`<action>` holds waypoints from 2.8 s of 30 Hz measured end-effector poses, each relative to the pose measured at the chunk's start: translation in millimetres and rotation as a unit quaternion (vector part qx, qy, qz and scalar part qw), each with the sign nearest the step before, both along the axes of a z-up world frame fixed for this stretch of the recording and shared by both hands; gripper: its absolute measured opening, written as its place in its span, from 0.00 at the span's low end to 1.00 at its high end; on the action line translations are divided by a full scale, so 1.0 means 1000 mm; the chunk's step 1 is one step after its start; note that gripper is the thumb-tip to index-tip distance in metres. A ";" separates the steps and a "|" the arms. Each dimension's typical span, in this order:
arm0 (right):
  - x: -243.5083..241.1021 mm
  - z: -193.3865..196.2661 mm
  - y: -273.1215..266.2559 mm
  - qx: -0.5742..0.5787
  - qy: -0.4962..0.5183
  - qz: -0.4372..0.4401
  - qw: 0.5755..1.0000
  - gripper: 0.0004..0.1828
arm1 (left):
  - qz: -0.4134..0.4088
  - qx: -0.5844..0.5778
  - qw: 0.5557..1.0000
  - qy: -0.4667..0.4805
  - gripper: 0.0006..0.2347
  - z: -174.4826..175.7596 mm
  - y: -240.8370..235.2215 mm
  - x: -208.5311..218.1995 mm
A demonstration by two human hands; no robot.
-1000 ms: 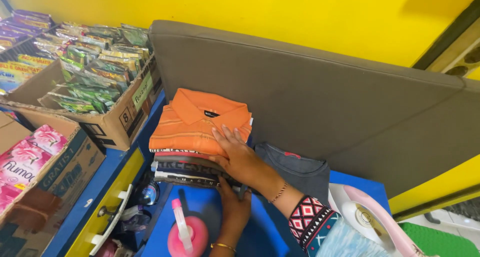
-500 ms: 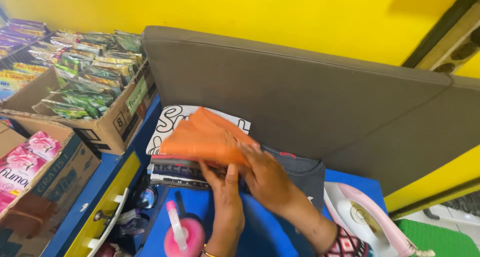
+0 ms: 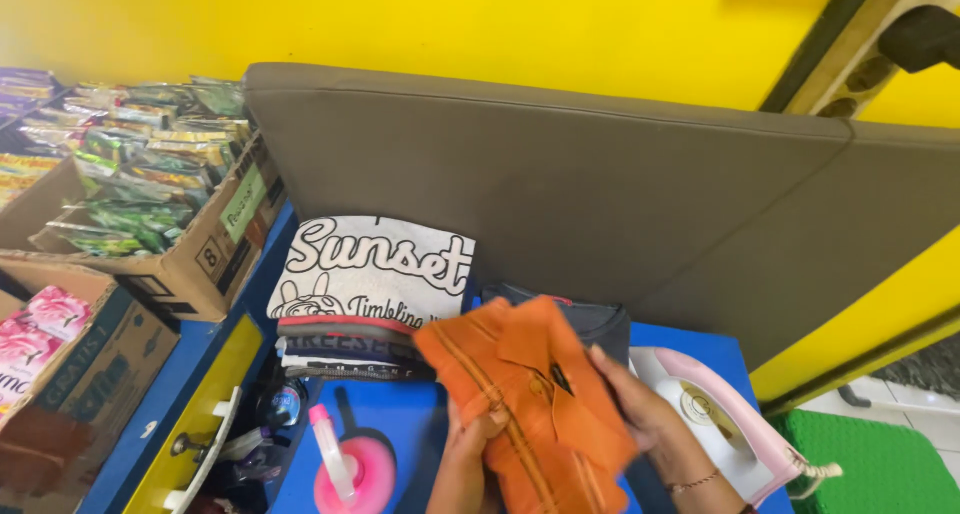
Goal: Ironing and folding t-shirts on a blue table
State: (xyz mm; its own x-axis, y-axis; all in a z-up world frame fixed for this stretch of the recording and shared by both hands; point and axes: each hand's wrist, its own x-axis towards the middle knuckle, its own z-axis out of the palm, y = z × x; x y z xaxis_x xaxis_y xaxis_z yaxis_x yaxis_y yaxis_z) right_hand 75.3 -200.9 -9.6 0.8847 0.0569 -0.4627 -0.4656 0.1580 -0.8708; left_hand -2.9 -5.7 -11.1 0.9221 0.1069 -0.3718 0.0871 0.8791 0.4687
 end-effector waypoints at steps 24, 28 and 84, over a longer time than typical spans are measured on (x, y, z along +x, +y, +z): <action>-0.062 -0.045 0.041 -0.204 -0.103 0.266 0.936 0.38 | -0.171 0.076 0.981 0.040 0.30 -0.061 -0.008 -0.010; -0.055 -0.055 0.042 -0.111 -0.038 0.250 0.961 0.42 | -0.153 0.143 0.977 0.036 0.34 -0.075 -0.008 -0.008; -0.100 -0.129 -0.056 -0.639 -0.200 0.288 0.684 0.40 | -0.098 0.885 0.434 -0.137 0.27 -0.134 0.036 0.035</action>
State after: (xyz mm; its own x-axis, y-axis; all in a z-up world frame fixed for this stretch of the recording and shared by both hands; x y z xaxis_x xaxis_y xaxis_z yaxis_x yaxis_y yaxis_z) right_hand -24.7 -257.4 -138.2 0.9562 0.2250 -0.1871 0.1866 -0.9613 -0.2025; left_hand 32.0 30.7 -145.2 0.9618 -0.0893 0.2586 -0.1930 -0.8914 0.4101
